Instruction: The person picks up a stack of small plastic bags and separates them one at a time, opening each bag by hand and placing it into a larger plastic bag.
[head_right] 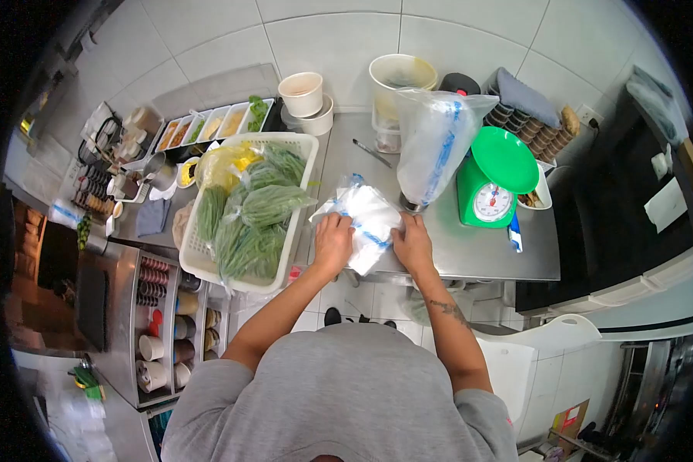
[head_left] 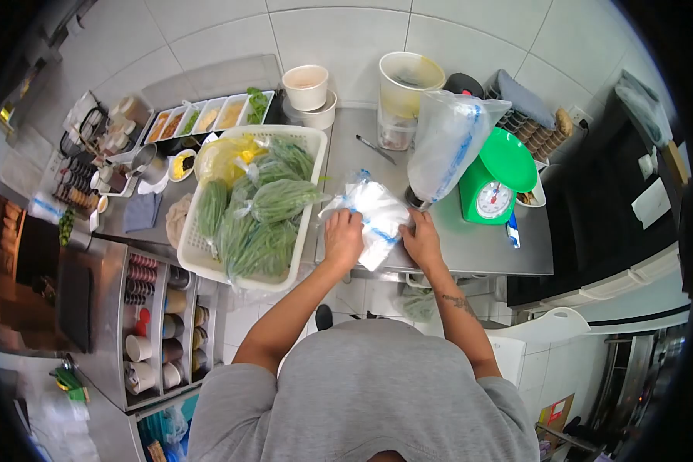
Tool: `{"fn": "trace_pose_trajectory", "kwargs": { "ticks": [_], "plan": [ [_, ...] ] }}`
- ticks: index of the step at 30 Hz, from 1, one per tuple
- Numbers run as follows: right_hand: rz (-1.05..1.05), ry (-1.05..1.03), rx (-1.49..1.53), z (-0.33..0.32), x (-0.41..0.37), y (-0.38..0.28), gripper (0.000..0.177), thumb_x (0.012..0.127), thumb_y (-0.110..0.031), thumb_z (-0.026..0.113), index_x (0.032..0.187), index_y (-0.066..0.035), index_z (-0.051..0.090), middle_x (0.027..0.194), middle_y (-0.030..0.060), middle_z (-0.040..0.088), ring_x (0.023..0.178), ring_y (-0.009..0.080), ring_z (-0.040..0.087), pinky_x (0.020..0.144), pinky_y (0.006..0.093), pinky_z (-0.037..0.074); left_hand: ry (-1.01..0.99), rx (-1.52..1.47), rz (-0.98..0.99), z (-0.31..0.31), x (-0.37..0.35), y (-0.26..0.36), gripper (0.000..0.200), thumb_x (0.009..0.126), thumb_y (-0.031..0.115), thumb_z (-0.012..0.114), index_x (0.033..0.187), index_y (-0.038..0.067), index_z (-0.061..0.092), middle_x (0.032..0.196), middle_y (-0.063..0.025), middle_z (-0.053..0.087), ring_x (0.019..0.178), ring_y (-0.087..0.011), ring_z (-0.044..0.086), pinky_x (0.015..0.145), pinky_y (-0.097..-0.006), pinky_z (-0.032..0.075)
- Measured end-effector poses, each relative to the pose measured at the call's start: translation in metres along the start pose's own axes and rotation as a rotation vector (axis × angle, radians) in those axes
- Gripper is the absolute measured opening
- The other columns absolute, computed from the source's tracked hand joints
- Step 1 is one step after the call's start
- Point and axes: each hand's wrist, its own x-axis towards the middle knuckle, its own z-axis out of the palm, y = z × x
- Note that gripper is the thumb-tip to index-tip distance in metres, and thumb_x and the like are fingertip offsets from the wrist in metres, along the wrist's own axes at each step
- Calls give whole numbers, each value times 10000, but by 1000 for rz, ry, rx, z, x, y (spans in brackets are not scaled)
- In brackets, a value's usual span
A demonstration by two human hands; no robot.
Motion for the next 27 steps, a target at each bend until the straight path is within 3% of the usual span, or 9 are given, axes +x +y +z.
{"fn": "trace_pose_trajectory", "kwargs": {
  "ticks": [4,7,10,13,16,19,22,25,27],
  "plan": [
    [12,-45,-125,-3,-1,-1,438,765,-161,620,1164,-8,523,1099,179,542,942,372,534,853,414,423,118,-83,17,-20,18,19,144,746,41,605,876,51,544,878,-97,497,863,-291,474,733,-413,357],
    [-334,318,-257,-12,-1,-25,431,762,-180,643,1141,-5,532,1057,176,557,907,364,532,840,415,417,108,-106,31,-39,31,30,124,753,19,586,860,56,536,866,-106,497,856,-300,472,735,-418,356],
    [-195,215,132,-22,16,-48,414,766,-207,676,1102,-1,548,1031,145,559,900,277,549,817,353,426,148,-220,115,-56,42,36,94,760,-1,566,839,38,532,858,-118,493,830,-313,478,707,-420,371],
    [-70,-106,634,-53,33,-90,380,785,-199,689,1079,-5,550,944,76,568,862,163,541,787,274,423,183,-323,165,-84,60,39,76,764,-13,555,830,19,535,818,-137,497,787,-340,492,675,-421,387],
    [-44,-306,830,-63,51,-106,340,818,-151,663,1097,-7,533,890,8,563,834,92,518,764,220,410,160,-253,206,-109,81,31,78,807,6,560,883,0,542,801,-159,522,780,-360,520,684,-414,421],
    [-106,-145,933,-65,53,-133,284,839,-120,635,1087,-15,543,874,-10,587,821,87,536,758,226,420,260,-294,227,-122,90,38,83,818,5,552,901,-3,548,782,-164,533,792,-347,537,694,-394,433],
    [-104,-198,1268,-47,60,-132,233,844,-114,626,1055,-29,578,922,12,606,840,95,551,755,231,427,209,-553,0,-125,93,51,70,826,6,547,894,-9,556,782,-153,545,771,-332,552,701,-369,439],
    [105,-256,1394,-54,47,-147,273,844,-120,622,1096,-28,570,944,32,616,868,107,569,775,242,442,264,-320,215,-118,97,45,76,852,30,539,912,-14,557,793,-155,545,744,-329,550,698,-350,445],
    [104,-260,1325,-49,51,-126,317,842,-159,632,1120,-23,561,955,41,618,875,115,579,784,254,453,235,-440,243,-116,97,46,62,871,46,530,904,-2,553,783,-123,550,714,-289,551,691,-340,446]
  ]
}}
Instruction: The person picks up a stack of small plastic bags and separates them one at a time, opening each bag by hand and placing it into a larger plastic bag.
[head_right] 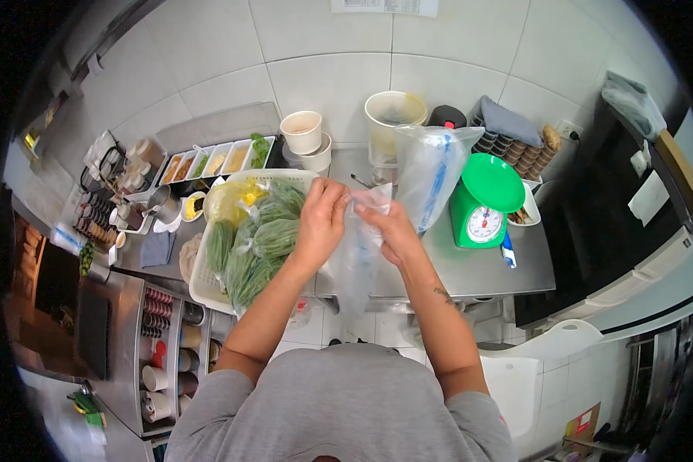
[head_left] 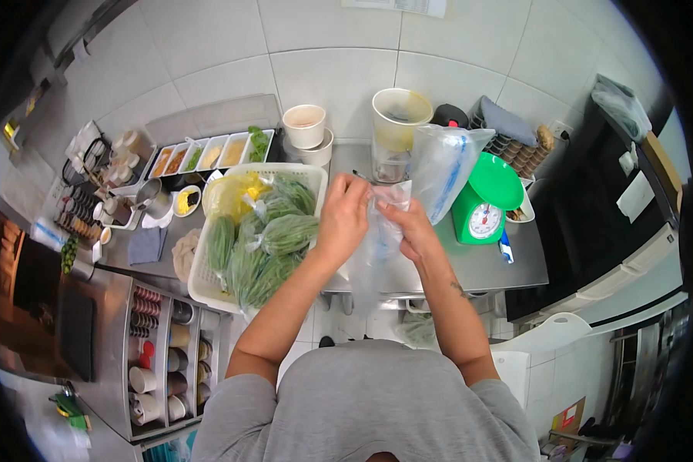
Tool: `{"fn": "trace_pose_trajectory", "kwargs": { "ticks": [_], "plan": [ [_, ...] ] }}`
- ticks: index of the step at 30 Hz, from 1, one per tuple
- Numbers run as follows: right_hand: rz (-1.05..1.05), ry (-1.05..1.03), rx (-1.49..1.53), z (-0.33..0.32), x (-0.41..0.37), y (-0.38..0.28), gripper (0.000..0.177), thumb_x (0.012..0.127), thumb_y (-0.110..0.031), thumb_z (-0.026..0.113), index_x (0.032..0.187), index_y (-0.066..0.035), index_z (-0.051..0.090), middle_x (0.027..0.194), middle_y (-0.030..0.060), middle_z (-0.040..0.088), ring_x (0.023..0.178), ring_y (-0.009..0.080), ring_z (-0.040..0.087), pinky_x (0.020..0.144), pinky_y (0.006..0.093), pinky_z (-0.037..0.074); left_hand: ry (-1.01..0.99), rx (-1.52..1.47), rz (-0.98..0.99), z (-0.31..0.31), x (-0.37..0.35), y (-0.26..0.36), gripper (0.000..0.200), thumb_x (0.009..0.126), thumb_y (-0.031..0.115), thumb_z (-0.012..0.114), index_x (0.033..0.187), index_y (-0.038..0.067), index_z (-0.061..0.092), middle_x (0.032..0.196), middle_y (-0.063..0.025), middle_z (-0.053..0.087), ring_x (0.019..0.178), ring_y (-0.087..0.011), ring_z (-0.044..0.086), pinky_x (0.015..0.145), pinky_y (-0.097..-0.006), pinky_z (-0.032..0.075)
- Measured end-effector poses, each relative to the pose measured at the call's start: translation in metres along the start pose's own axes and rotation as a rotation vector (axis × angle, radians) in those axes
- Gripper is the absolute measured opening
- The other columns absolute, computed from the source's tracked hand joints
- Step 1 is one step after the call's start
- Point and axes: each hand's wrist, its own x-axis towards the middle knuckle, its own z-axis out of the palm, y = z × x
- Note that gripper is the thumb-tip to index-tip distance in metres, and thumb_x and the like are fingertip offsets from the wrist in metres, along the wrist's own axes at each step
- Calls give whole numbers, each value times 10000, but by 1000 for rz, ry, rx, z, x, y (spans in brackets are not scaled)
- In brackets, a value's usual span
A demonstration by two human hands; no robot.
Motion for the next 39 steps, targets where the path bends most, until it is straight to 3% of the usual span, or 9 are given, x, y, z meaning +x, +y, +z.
{"fn": "trace_pose_trajectory", "kwargs": {
  "ticks": [10,16,20,22,27,30,33,36,39],
  "plan": [
    [87,73,-10,-75,-38,-2,360,843,-289,610,1073,-14,581,975,69,632,867,145,607,788,234,469,-280,-1553,-649,-1,22,12,119,889,148,555,924,36,534,713,18,494,617,-98,470,619,-232,411],
    [-334,190,164,-121,-23,-60,265,849,-221,564,1030,-30,590,897,37,607,814,123,567,718,249,453,-437,-665,-330,15,52,43,151,902,209,541,902,60,516,748,6,526,624,-76,497,554,-230,404],
    [-349,241,6,-65,18,-134,244,894,-268,496,928,-60,618,848,65,633,714,169,608,635,298,499,-82,-506,-307,52,116,47,182,875,197,504,873,16,509,770,-91,555,544,-136,550,441,-290,411],
    [-263,315,-40,-83,45,-128,237,891,-262,488,915,-69,623,844,60,634,725,175,608,643,318,497,-307,-537,-638,80,130,16,187,864,191,482,888,10,520,744,-104,563,534,-154,548,410,-311,402],
    [-361,422,-1463,-219,70,11,262,877,-244,474,904,-36,631,736,92,607,648,173,564,626,347,457,-539,-282,-849,169,52,-95,202,812,162,474,806,-16,570,593,-121,546,471,-224,547,351,-340,358],
    [-96,650,-593,-196,34,62,159,864,-150,519,835,-27,616,697,52,592,621,125,518,588,289,429,-369,-562,-1070,178,7,-110,217,809,140,456,748,-28,579,595,-140,552,414,-247,516,351,-376,372],
    [-176,614,-589,-166,20,44,117,886,-134,543,843,-27,564,718,2,532,654,58,469,573,206,394,-293,-319,-953,169,11,-91,244,846,164,455,752,-24,579,598,-146,550,460,-257,519,431,-395,426],
    [-475,641,-536,-170,5,54,163,910,-189,533,893,-29,506,758,3,514,670,82,467,584,241,417,197,286,-319,162,-8,-89,308,878,244,484,736,-11,583,658,-140,588,619,-249,590,575,-362,465],
    [-334,475,-287,-114,-36,12,173,936,-210,506,938,-46,451,787,-12,464,700,63,440,614,221,415,-364,-270,-746,92,-19,-17,349,875,356,548,899,10,596,787,-23,596,751,-125,531,686,-287,419]
  ]
}}
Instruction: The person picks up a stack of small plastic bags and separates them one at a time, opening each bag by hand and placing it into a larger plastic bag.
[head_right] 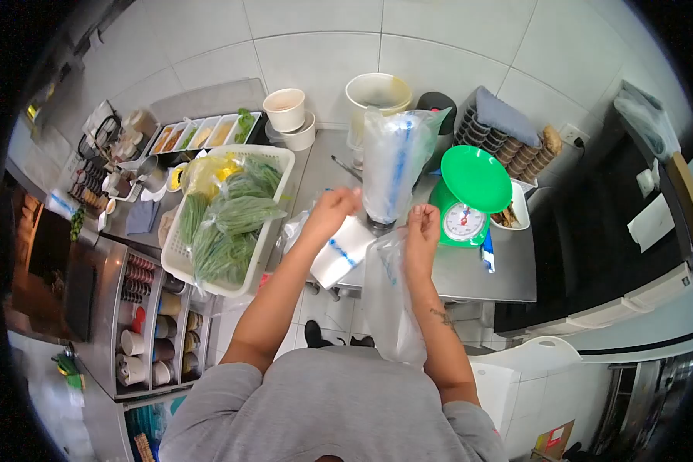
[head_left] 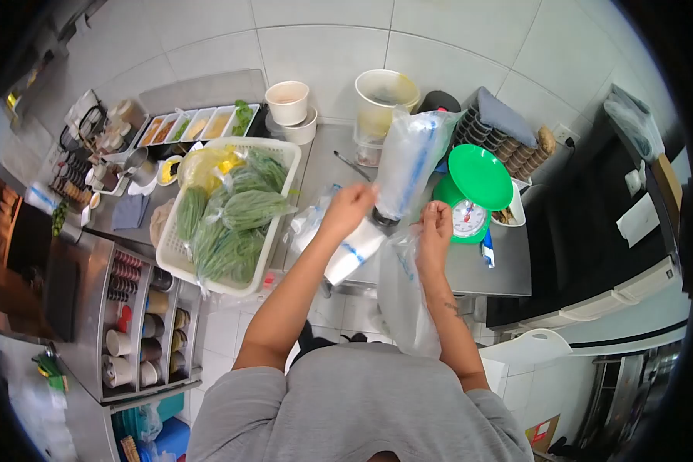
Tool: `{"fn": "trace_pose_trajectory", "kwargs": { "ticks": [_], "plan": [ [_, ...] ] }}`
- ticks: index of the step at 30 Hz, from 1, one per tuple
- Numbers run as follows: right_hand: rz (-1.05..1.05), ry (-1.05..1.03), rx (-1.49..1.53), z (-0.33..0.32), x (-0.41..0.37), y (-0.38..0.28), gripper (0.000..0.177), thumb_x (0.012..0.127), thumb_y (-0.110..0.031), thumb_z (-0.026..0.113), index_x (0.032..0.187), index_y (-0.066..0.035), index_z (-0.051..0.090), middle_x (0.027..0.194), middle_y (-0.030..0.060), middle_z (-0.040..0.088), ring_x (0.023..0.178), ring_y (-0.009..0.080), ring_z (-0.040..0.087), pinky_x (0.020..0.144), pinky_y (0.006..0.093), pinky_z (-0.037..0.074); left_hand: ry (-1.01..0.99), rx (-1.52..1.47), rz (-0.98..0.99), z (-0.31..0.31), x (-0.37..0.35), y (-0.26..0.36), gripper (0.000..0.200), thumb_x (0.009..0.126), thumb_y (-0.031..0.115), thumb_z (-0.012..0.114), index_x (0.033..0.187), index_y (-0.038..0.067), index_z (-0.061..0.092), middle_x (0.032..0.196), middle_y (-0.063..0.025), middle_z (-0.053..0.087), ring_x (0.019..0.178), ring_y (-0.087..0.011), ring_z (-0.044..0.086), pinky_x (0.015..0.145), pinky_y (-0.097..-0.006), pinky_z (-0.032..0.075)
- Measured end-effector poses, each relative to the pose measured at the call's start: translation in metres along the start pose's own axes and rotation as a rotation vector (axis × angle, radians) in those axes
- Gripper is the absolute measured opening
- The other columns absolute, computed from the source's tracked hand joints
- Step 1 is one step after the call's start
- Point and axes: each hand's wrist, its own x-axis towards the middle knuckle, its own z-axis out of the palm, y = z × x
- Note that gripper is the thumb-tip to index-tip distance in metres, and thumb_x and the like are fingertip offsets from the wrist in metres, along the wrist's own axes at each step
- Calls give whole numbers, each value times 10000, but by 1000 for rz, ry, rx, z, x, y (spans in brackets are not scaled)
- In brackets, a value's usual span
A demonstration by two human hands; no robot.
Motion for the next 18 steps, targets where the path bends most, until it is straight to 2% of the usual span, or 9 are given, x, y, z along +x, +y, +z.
{"fn": "trace_pose_trajectory", "kwargs": {
  "ticks": [1,4,7,9,11,12,14,15,18],
  "plan": [
    [-13,-27,29,6,-5,-13,166,937,-205,503,940,-48,451,788,-11,464,697,59,435,617,216,415,-164,-208,-41,1,-16,0,364,874,376,552,859,14,584,814,-4,599,770,-117,525,699,-277,415],
    [-88,-99,65,20,-11,-32,159,935,-197,507,958,-49,455,785,-14,459,690,55,426,625,208,414,-409,-416,-93,3,-43,3,308,879,331,570,818,30,560,761,33,569,747,-94,507,687,-258,410],
    [-158,-146,-32,29,-10,-37,199,912,-196,545,1013,-42,469,802,-19,473,696,65,445,635,205,415,-351,-460,55,-6,-48,12,219,861,247,615,833,38,559,786,30,577,755,-79,506,668,-241,404],
    [-143,-187,-124,30,-10,-43,252,888,-183,584,1068,-37,485,848,-10,517,717,70,478,644,202,416,-225,-197,75,-20,-51,27,173,823,155,642,822,10,548,741,-27,578,673,-146,515,639,-257,418],
    [270,-370,99,30,-15,-66,300,859,-164,617,1104,-27,508,922,11,559,782,78,517,692,205,422,-135,-12,161,-32,-54,34,166,827,130,622,811,-11,537,681,-75,549,632,-187,514,623,-269,420],
    [481,-458,212,31,-19,-73,327,845,-154,633,1121,-22,520,959,22,580,815,82,536,715,206,424,-80,7,283,-33,-55,36,162,841,132,603,801,-8,532,658,-85,535,629,-202,519,616,-286,420],
    [415,-528,170,40,-28,-68,310,836,-135,637,1110,-21,548,1011,42,594,870,91,553,753,224,433,34,46,520,-35,-57,38,169,870,136,564,779,0,524,612,-107,507,622,-233,530,600,-321,421],
    [384,-563,152,45,-32,-64,303,832,-126,639,1105,-20,562,1037,52,601,898,95,562,772,233,438,74,151,530,-37,-59,39,175,874,135,556,769,-1,519,622,-128,509,632,-272,530,594,-347,423],
    [337,-434,205,56,-37,-42,274,843,-165,629,1075,-29,582,1012,35,606,888,102,565,804,256,444,143,360,546,-44,-64,44,198,873,133,546,730,4,499,681,-190,526,680,-387,526,560,-444,414]
  ]
}}
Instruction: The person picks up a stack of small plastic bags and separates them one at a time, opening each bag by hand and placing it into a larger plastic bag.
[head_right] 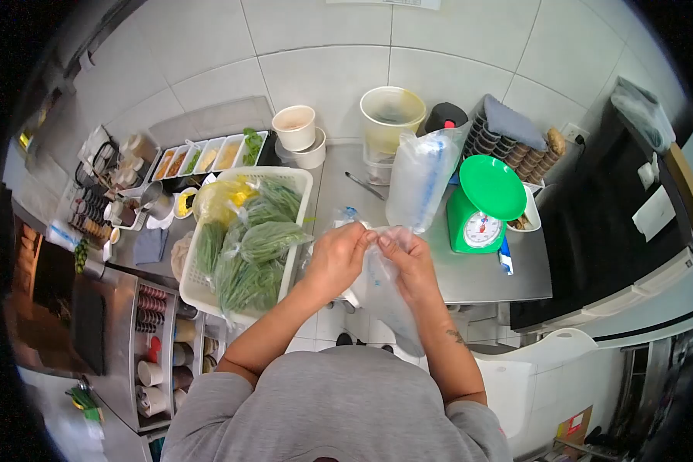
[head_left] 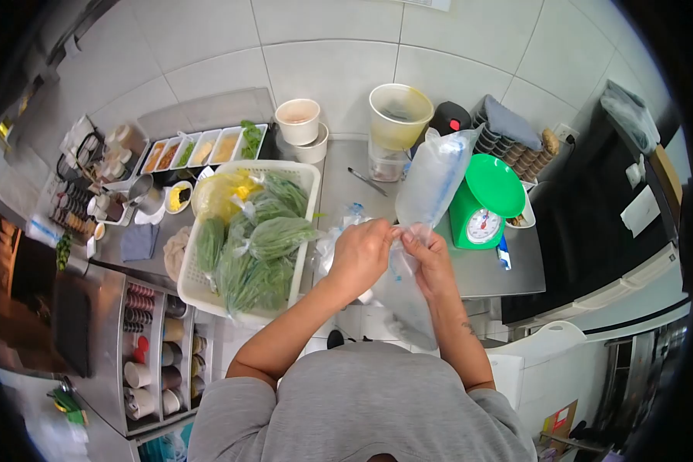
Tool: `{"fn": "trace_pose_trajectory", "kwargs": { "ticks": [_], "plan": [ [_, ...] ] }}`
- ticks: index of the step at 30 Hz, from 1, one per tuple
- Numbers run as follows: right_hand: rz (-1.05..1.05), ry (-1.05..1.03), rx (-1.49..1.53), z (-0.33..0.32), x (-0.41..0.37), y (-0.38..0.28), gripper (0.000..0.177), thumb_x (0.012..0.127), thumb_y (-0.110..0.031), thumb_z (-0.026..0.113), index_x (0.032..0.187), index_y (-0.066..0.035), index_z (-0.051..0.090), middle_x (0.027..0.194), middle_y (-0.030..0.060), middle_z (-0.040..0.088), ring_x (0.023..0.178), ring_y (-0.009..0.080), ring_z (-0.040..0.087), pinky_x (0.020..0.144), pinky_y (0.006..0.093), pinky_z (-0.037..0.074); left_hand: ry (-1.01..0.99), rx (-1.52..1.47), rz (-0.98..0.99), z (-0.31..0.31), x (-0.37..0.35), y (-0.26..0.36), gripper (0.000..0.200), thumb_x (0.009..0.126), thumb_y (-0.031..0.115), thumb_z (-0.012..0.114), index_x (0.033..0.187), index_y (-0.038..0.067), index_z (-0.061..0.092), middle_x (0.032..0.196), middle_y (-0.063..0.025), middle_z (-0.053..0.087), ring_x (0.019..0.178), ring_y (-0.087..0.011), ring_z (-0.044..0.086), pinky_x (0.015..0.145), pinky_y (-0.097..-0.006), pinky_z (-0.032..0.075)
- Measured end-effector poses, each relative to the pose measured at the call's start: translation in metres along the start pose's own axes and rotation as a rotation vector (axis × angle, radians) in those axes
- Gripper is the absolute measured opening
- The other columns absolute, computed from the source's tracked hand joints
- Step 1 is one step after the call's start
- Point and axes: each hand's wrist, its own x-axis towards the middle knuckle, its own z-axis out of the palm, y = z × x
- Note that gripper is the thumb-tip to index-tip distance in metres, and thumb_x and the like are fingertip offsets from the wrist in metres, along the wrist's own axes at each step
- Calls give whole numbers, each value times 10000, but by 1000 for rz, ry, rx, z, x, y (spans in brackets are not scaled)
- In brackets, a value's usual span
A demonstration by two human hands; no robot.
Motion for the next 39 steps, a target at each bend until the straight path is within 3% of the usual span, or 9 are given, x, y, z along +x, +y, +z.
{"fn": "trace_pose_trajectory", "kwargs": {
  "ticks": [3,10,18,21,23,28,31,33,39],
  "plan": [
    [-127,129,118,18,4,0,278,843,-229,635,1042,-42,584,981,19,604,874,93,558,799,266,447,127,93,103,-1,4,-8,201,899,149,523,756,7,523,680,-128,560,648,-303,558,569,-392,426],
    [-33,0,346,-22,-1,-9,256,834,-235,633,1003,-50,583,921,-11,576,907,89,543,836,266,422,-63,-1302,-303,-21,39,5,205,930,174,493,813,22,566,667,6,498,674,-96,511,585,-231,410],
    [-374,228,-25,-12,47,-130,237,848,-175,561,1042,-40,581,899,20,590,835,108,538,764,275,436,181,-672,-258,-2,134,35,177,913,168,470,827,35,547,697,-17,537,531,-98,485,458,-262,382],
    [-278,318,-207,-38,62,-88,160,869,-167,535,972,-46,557,783,22,552,677,113,500,617,266,404,-167,-626,-652,42,160,-31,192,877,208,493,832,58,602,614,-19,533,444,-118,445,392,-285,363],
    [-111,482,-178,-79,85,-22,111,884,-164,518,894,-55,536,665,22,511,520,112,458,471,258,370,-201,-64,-492,97,140,-86,194,856,149,458,897,4,581,712,-128,604,551,-211,578,476,-362,451],
    [98,676,-148,-84,67,46,117,923,-186,446,833,-112,454,522,-11,370,380,91,336,340,257,273,-141,-498,-848,120,85,-100,206,823,113,483,902,-51,579,845,-248,613,716,-384,592,668,-462,460],
    [86,713,10,-94,68,69,112,936,-197,433,886,-97,446,565,-1,398,403,102,367,360,266,313,94,37,-301,117,54,-111,185,821,114,519,912,-34,585,884,-248,586,808,-350,593,693,-452,456],
    [30,780,126,-85,67,79,135,942,-202,423,879,-85,446,597,5,417,408,107,368,375,270,335,79,278,-394,107,13,-105,136,811,141,573,847,10,581,849,-187,582,796,-369,563,687,-448,443],
    [-305,307,-735,-70,23,110,175,875,-132,531,1002,-37,458,755,71,543,639,174,530,601,281,459,121,525,-76,104,-68,-120,75,730,38,577,805,49,572,871,-109,518,854,-296,489,721,-394,382]
  ]
}}
